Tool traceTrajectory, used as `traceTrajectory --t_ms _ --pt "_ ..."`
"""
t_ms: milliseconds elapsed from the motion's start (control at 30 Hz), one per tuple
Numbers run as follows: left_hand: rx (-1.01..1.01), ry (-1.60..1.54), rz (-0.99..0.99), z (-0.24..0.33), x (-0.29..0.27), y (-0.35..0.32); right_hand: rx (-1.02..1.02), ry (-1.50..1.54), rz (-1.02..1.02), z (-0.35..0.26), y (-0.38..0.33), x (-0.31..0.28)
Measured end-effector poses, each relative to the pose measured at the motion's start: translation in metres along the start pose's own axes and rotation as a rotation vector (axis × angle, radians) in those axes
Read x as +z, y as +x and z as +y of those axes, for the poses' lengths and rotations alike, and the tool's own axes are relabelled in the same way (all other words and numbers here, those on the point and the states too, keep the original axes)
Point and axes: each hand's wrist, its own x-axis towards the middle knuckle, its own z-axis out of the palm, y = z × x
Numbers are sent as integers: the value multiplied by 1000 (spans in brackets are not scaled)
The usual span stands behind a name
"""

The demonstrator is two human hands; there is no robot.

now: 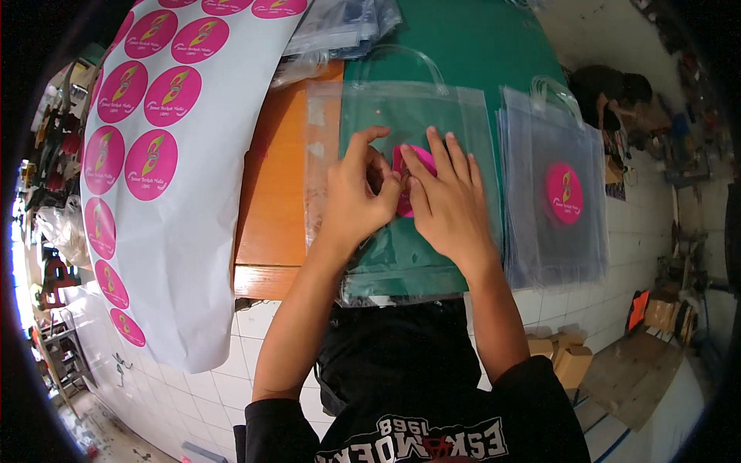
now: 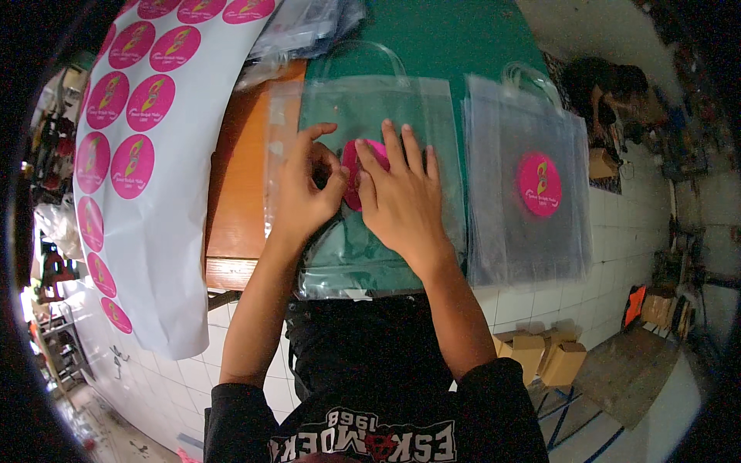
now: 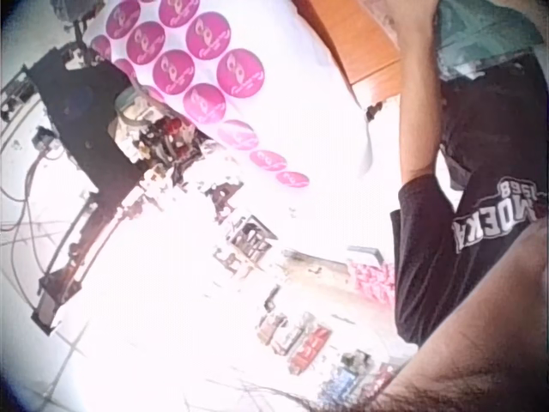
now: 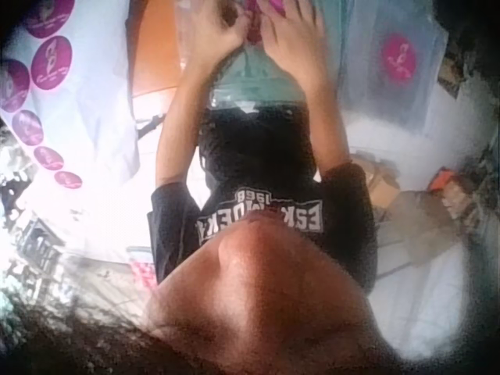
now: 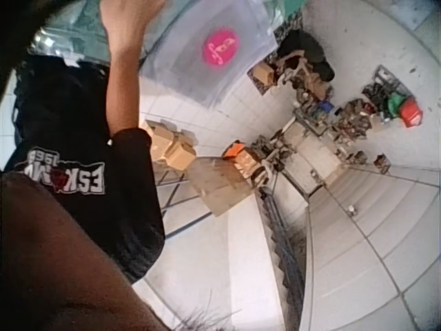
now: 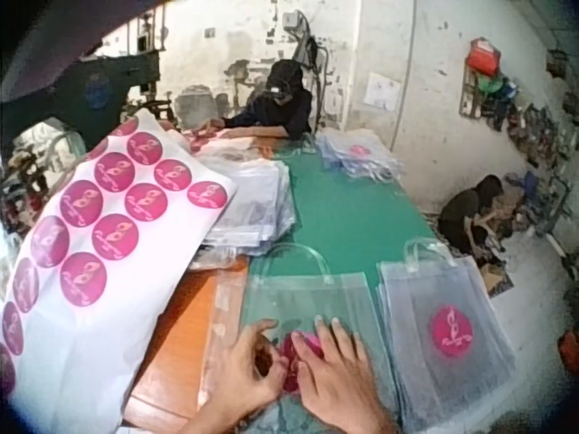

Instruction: The person peels a pink round label from a large sheet and presses it onto the center of a clear plastic bag, then repeats the process on a green plastic bag.

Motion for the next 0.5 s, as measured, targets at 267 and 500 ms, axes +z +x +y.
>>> traceTrajectory --t_ms 267,500 --pt "-93 -24 -21 4 -3 -3 -15 -7 -56 -5 -20 -7" --pt "-90 16 -46 7 -4 -2 -17 -41 -38 -7 -16 -5"
